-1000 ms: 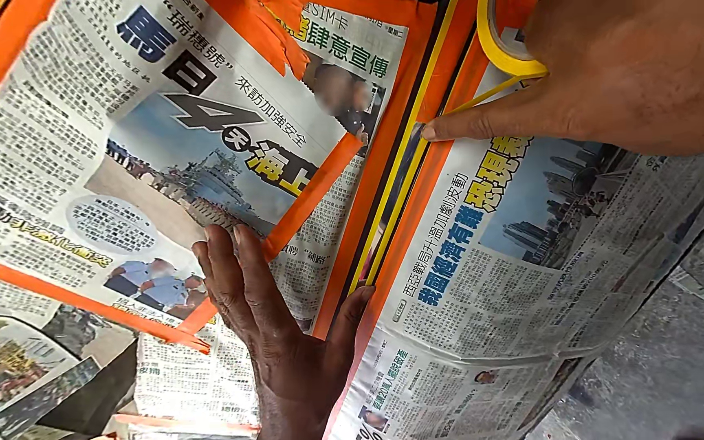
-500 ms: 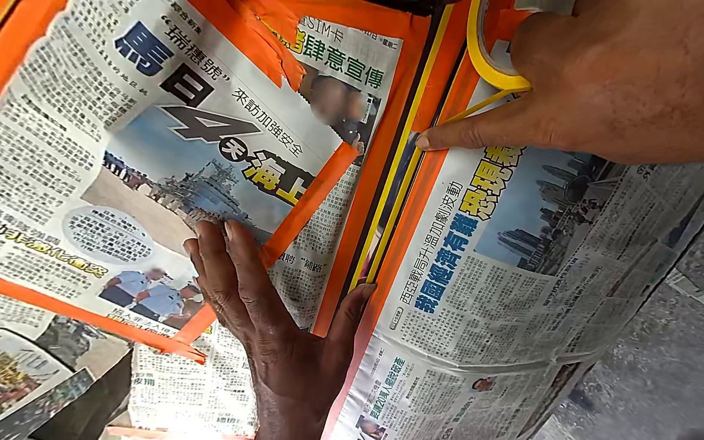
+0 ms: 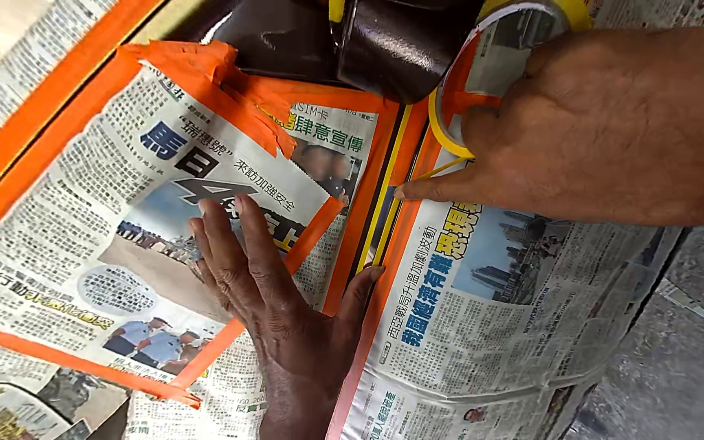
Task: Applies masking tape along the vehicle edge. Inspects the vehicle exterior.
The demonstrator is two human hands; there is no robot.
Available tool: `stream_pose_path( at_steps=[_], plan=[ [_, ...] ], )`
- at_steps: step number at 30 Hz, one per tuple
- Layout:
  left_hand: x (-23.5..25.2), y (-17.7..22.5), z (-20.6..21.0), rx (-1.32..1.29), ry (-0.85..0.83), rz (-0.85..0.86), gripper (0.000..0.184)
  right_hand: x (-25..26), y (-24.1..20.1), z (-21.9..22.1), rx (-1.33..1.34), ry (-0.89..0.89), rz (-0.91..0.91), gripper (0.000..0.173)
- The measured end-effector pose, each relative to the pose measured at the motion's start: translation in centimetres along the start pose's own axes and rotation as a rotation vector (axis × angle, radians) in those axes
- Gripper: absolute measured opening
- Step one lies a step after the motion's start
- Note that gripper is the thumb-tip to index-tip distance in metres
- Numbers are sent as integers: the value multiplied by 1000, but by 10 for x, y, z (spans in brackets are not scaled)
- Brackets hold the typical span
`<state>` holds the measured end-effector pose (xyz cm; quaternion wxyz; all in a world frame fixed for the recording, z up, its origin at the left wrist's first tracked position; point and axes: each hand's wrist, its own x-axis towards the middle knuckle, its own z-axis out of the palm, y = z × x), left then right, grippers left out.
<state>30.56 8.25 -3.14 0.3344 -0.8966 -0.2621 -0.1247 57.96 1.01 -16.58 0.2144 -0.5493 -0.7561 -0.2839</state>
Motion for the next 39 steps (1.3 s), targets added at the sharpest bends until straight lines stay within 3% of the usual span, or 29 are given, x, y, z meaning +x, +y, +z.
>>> stream_pose_path(
  at_steps=[4,9,14,17,20,35,39],
  plan=[
    [15,10,5,17,13,3,117,-1,14,-12,220,76,-130,80],
    [35,22,12,24,20,-7,115,1,3,1,38,8,-4,62],
    [56,37,16,13,22,-24,116,4,2,-3,98,-4,4,60],
    [61,40,16,0,25,-34,116,3,2,-3,97,0,9,45],
    [62,40,16,-26,25,-34,117,4,2,-1,123,20,8,53],
    [58,45,18,-49,14,-80,113,-21,29,0,127,76,-91,59],
    [57,45,19,-55,15,-87,112,-16,31,1,133,121,-51,50]
  ],
)
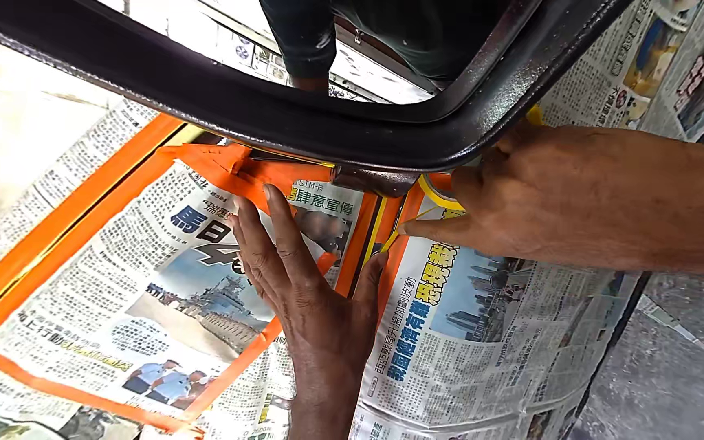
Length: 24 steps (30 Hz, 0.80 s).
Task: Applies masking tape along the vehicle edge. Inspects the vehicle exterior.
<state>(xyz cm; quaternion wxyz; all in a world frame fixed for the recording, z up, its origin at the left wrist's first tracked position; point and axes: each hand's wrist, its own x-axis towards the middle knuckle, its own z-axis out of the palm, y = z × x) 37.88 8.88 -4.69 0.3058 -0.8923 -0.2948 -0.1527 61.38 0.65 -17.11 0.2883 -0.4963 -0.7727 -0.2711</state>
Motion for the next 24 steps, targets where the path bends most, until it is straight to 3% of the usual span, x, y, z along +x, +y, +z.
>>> stream_pose_path(
  at_steps=[16,24],
  plan=[
    [5,6,8,-2,21,-3,108,11,3,4,-8,2,45,37],
    [17,14,13,-10,43,-18,110,13,3,4,4,-26,58,40]
  ],
)
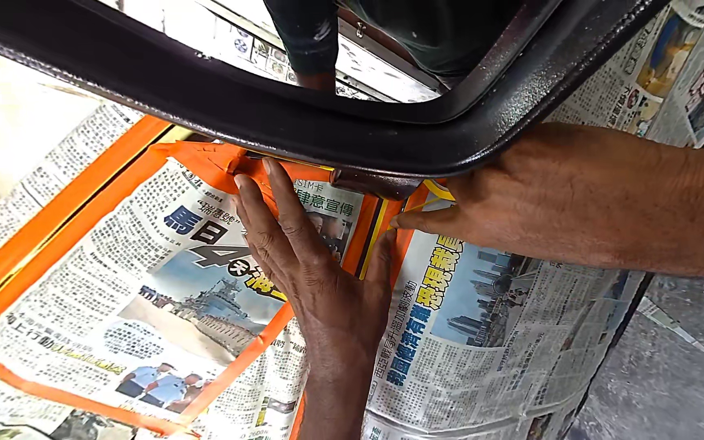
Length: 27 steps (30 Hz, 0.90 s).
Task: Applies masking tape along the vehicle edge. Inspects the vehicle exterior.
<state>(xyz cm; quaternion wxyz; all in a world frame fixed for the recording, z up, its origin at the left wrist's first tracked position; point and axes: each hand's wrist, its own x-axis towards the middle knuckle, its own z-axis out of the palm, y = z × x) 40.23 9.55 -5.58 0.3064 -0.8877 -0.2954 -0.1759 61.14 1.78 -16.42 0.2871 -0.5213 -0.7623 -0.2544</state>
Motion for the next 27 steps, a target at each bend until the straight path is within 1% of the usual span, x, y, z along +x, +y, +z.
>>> stream_pose_path(
  at_steps=[3,6,10,11,12,16,17,21,24,27],
  plan=[
    [1,1,0,-6,4,-19,111,0,0,1,9,0,6,42],
    [2,1,0,-17,5,-43,112,-2,0,0,54,2,14,48],
    [2,2,1,-32,26,-63,112,-6,-11,-4,144,-28,91,58],
    [2,2,2,-35,34,-68,112,-6,-14,-6,151,-30,113,58],
    [1,3,2,-37,45,-75,112,-5,-17,-6,151,-21,135,55],
    [1,10,2,-45,61,-117,113,-2,-23,-1,109,76,246,25],
    [1,11,2,-50,65,-129,114,-2,-25,0,100,87,275,23],
    [1,14,4,-67,80,-172,114,0,-34,-2,107,116,363,22],
    [1,15,5,-95,96,-164,113,9,-42,-13,116,64,457,19],
    [-1,16,2,-100,83,-142,108,19,-51,-25,125,32,562,15]
  ],
)
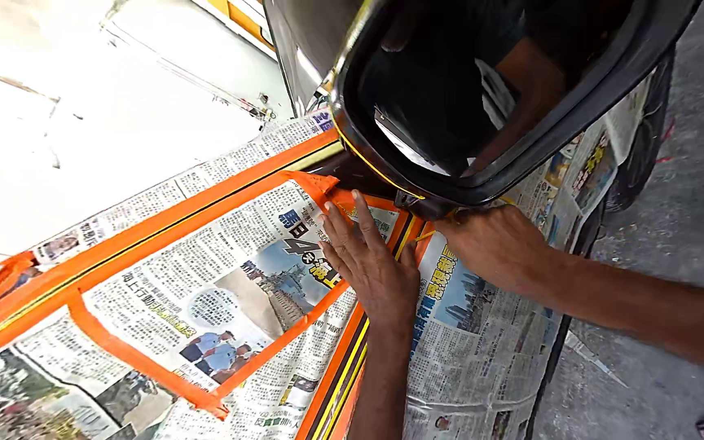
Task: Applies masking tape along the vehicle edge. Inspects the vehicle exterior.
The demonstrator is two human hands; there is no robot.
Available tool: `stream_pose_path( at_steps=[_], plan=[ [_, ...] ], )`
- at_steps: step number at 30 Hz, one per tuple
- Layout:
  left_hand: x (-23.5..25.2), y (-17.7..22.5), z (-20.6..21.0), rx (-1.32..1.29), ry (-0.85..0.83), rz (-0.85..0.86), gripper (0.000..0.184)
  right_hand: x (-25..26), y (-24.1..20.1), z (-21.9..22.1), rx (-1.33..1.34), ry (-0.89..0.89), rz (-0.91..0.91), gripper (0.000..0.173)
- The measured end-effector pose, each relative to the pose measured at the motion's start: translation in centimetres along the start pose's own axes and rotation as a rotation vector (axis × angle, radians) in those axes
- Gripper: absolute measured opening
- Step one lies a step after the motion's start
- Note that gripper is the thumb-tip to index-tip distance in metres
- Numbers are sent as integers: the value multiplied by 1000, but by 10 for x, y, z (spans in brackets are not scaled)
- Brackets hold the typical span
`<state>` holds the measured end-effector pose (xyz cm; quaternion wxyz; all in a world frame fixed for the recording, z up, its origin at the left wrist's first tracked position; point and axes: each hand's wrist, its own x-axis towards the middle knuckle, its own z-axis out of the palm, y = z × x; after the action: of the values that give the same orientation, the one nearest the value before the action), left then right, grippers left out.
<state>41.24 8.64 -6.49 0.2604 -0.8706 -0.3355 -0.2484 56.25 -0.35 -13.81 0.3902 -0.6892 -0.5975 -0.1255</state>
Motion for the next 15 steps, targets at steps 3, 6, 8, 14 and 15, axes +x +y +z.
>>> stream_pose_path(
  at_steps=[3,6,8,14,15],
  plan=[
    [2,2,-3,-25,-15,36,102,-1,-11,-19,78,-77,104,15],
    [2,1,-8,-19,-51,67,101,5,-26,-48,199,-282,294,22],
    [2,1,-9,-15,-55,74,99,8,-30,-37,255,-267,394,22],
    [3,6,-7,-33,-54,35,90,21,-46,-54,540,-302,589,25],
    [6,8,-7,-32,-58,28,88,26,-48,-67,566,-256,586,25]
  ],
)
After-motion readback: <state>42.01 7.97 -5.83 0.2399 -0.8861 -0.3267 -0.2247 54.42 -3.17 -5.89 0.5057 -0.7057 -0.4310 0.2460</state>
